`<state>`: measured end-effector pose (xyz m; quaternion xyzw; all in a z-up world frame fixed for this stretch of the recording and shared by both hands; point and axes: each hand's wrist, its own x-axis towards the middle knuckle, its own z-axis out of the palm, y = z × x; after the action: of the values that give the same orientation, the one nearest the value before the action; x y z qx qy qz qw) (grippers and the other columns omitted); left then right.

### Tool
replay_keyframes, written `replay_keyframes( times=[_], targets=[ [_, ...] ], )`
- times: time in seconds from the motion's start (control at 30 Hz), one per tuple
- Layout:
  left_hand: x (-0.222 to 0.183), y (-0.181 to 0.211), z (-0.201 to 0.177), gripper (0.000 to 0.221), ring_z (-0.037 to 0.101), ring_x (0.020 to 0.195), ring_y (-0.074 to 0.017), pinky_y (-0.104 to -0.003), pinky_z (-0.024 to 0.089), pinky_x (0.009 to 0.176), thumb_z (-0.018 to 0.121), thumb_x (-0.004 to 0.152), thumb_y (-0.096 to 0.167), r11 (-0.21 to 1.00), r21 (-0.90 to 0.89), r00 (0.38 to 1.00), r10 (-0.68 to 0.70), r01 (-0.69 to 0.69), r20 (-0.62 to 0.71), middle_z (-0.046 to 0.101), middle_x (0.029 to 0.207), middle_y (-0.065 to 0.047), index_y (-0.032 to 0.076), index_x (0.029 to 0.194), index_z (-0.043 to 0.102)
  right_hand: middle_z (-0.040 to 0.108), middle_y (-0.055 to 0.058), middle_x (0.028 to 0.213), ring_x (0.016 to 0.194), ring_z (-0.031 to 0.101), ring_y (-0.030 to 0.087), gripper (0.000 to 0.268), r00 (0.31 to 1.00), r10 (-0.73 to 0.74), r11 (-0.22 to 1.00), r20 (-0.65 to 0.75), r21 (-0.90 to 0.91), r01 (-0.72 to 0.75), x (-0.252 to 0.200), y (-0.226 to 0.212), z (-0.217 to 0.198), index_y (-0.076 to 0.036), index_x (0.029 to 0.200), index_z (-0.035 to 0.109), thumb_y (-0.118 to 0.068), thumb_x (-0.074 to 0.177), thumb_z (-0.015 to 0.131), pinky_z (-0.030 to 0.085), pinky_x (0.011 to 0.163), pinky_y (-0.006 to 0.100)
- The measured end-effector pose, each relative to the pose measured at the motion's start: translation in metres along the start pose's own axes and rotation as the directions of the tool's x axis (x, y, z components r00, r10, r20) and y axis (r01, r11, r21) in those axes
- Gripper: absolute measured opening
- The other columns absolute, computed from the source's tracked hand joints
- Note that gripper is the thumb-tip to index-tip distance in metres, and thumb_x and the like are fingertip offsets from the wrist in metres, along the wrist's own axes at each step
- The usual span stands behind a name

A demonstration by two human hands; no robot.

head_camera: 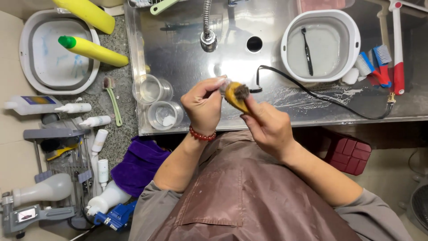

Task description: Cleaning a black leather strap with a brush and wiping it with a microfiber cloth.

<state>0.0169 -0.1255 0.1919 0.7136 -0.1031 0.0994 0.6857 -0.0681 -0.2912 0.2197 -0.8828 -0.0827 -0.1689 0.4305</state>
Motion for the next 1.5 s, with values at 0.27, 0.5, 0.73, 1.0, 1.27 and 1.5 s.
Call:
replay_keyframes(
  times=[0.27, 0.5, 0.73, 1.0, 1.27, 1.5],
  targets=[
    [-0.008, -0.001, 0.0, 0.014, 0.075, 0.083, -0.0155, -0.027, 0.062, 0.074, 0.072, 0.089, -0.01, 0.994, -0.05, 0.991, -0.087, 0.092, 0.104, 0.076, 0.095, -0.012, -0.005, 0.102, 0.072, 0.073, 0.019, 0.101, 0.08, 0.07, 0.024, 0.049, 0.993, 0.109, 0.993, -0.047, -0.028, -0.111, 0.018, 0.002, -0.007, -0.001, 0.146, 0.057, -0.006, 0.1, 0.073, 0.056, 0.074, 0.033],
    [-0.005, 0.018, -0.005, 0.035, 0.077, 0.091, -0.0207, -0.029, 0.064, 0.062, 0.057, 0.096, -0.009, 0.767, -0.24, 0.796, -0.523, 0.595, 0.304, 0.074, 0.106, -0.016, -0.007, 0.13, 0.066, 0.073, 0.022, 0.115, 0.094, 0.073, 0.024, 0.048, 0.989, 0.115, 0.993, -0.096, 0.05, -0.111, -0.004, -0.006, -0.014, 0.0, 0.148, 0.053, -0.008, 0.103, 0.068, 0.058, 0.082, 0.034],
    [-0.019, 0.034, 0.013, 0.038, 0.071, 0.109, -0.0146, -0.031, 0.065, 0.089, 0.052, 0.102, -0.001, 0.625, -0.464, 0.778, -0.516, 0.628, 0.358, 0.071, 0.122, -0.008, 0.002, 0.139, 0.056, 0.068, 0.015, 0.09, 0.071, 0.065, 0.025, 0.053, 0.997, 0.042, 0.997, -0.071, -0.068, -0.047, 0.005, -0.006, -0.002, -0.002, 0.147, 0.055, -0.002, 0.098, 0.073, 0.053, 0.066, 0.036],
    [-0.029, 0.031, 0.016, 0.03, 0.07, 0.107, -0.018, -0.034, 0.061, 0.097, 0.049, 0.114, 0.005, 0.785, -0.389, 0.868, -0.37, 0.482, 0.33, 0.073, 0.117, -0.012, -0.01, 0.136, 0.061, 0.064, 0.014, 0.087, 0.071, 0.063, 0.027, 0.056, 0.987, -0.104, 0.987, -0.126, -0.134, 0.087, 0.004, -0.01, -0.007, -0.005, 0.15, 0.054, 0.001, 0.098, 0.074, 0.053, 0.066, 0.038],
    [-0.031, 0.007, 0.007, 0.031, 0.068, 0.105, -0.0225, -0.039, 0.06, 0.092, 0.046, 0.116, 0.008, 0.658, -0.416, 0.773, -0.465, 0.628, 0.431, 0.07, 0.114, -0.016, -0.013, 0.135, 0.059, 0.064, 0.013, 0.083, 0.068, 0.063, 0.026, 0.06, 0.984, -0.152, 0.981, -0.093, -0.137, 0.139, 0.011, 0.006, -0.012, -0.007, 0.148, 0.056, 0.002, 0.092, 0.073, 0.053, 0.063, 0.038],
    [-0.023, 0.014, 0.015, 0.034, 0.07, 0.116, -0.0267, -0.041, 0.06, 0.103, 0.044, 0.11, 0.007, 0.485, -0.517, 0.708, -0.442, 0.705, 0.551, 0.067, 0.127, -0.016, -0.011, 0.137, 0.053, 0.064, 0.01, 0.085, 0.07, 0.062, 0.026, 0.061, 0.989, -0.127, 0.981, -0.073, -0.157, 0.114, 0.011, 0.004, -0.017, -0.009, 0.15, 0.056, 0.0, 0.093, 0.075, 0.051, 0.062, 0.038]
  ],
)
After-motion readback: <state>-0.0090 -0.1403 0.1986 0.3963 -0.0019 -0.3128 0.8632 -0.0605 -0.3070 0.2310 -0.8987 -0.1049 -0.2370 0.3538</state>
